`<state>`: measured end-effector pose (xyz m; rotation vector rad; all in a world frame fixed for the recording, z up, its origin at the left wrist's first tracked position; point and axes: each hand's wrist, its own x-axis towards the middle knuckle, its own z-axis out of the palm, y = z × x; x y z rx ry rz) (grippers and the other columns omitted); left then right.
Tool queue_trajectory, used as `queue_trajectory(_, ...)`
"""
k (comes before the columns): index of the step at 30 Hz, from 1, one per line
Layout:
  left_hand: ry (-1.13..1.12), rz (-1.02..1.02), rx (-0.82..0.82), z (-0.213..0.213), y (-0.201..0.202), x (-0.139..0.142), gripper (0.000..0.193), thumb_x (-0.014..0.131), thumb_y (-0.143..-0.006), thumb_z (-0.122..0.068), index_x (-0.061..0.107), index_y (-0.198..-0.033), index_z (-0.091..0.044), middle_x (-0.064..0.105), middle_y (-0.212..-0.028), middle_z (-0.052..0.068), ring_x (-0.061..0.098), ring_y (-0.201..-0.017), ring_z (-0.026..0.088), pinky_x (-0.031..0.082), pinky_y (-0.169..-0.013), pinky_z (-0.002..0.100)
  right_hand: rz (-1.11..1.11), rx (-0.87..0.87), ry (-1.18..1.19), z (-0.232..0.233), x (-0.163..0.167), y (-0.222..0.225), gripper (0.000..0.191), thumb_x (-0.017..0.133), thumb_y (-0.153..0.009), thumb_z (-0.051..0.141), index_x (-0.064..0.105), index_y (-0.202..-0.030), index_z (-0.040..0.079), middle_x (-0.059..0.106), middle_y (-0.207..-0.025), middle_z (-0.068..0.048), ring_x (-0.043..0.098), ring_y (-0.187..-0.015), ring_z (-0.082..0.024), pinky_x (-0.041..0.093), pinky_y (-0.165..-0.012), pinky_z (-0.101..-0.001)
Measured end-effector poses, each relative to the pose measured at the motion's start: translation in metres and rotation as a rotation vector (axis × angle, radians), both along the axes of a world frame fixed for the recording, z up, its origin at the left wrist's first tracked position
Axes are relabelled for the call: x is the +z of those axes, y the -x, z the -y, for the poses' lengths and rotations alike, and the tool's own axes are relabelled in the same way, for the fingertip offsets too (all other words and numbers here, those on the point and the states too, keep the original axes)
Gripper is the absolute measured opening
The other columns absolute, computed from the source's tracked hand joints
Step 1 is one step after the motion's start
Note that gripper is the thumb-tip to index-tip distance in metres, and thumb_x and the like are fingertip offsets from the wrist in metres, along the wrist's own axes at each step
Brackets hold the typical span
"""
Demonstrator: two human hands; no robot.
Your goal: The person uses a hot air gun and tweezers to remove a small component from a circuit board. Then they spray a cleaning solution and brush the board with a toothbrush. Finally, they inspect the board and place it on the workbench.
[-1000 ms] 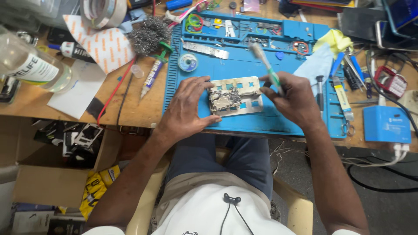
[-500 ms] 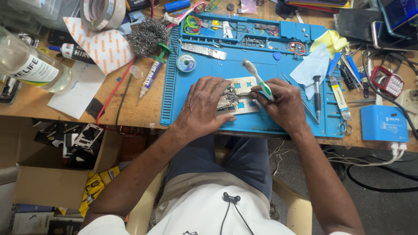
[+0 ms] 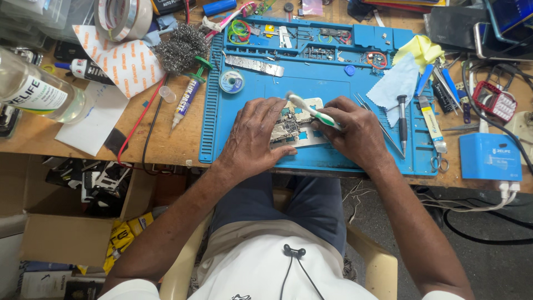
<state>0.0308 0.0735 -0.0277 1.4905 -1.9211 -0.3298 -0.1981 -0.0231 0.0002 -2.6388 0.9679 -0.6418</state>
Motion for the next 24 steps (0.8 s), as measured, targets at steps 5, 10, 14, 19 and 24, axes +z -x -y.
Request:
queue_trajectory(5,0.020,0.002,0.000,0.000,-0.001,-0.004,0.092,0.090,-0.072,-0.046,0.050,-0.142,0.000,0.052,-0.143,0.018,0.045,-0.134,0.038,0.040,-0.110,0.054,-0.093,0.052,-0.013,0.004,-0.007,-0.006,0.035,0.087,-0.077,0.016,0.079,-0.111,0.020,0.069,-0.106,-0.008,0.072,-0.074,-0.026,0.058,-0.062,-0.0387)
queue_trajectory(10,-0.020,-0.002,0.002,0.000,-0.001,-0.010,0.082,0.090,-0.074,-0.046,0.053,-0.133,-0.003,0.053,-0.140,0.018,0.046,-0.134,0.039,0.041,-0.109,0.055,-0.096,0.070,0.000,0.009,-0.016,-0.010,0.036,0.086,-0.076,0.011,0.076,-0.110,0.018,0.069,-0.113,-0.006,0.074,-0.080,-0.025,0.059,-0.066,-0.0377)
queue_trajectory(14,0.011,-0.003,0.007,0.001,-0.002,-0.014,0.087,0.091,-0.074,-0.047,0.049,-0.135,0.000,0.051,-0.140,0.022,0.046,-0.133,0.041,0.041,-0.108,0.056,-0.079,0.094,-0.038,0.013,-0.018,-0.007,0.031,0.085,-0.080,0.009,0.073,-0.108,0.013,0.069,-0.116,-0.006,0.074,-0.082,-0.026,0.059,-0.067,-0.0379)
queue_trajectory(19,0.010,-0.067,-0.009,0.001,-0.004,-0.014,0.094,0.089,-0.077,-0.044,0.045,-0.145,0.003,0.053,-0.143,0.020,0.048,-0.133,0.039,0.042,-0.112,0.053,-0.028,0.090,-0.099,0.012,-0.015,-0.004,0.028,0.084,-0.083,0.010,0.073,-0.109,0.011,0.069,-0.115,-0.007,0.074,-0.080,-0.026,0.060,-0.068,-0.0381)
queue_trajectory(24,0.045,-0.029,-0.006,0.002,-0.003,-0.008,0.094,0.091,-0.072,-0.041,0.046,-0.141,0.005,0.052,-0.141,0.022,0.047,-0.131,0.040,0.041,-0.109,0.054,-0.009,0.094,-0.071,0.009,-0.016,-0.008,0.025,0.083,-0.082,0.011,0.076,-0.106,0.011,0.071,-0.115,-0.006,0.074,-0.083,-0.025,0.060,-0.070,-0.0377)
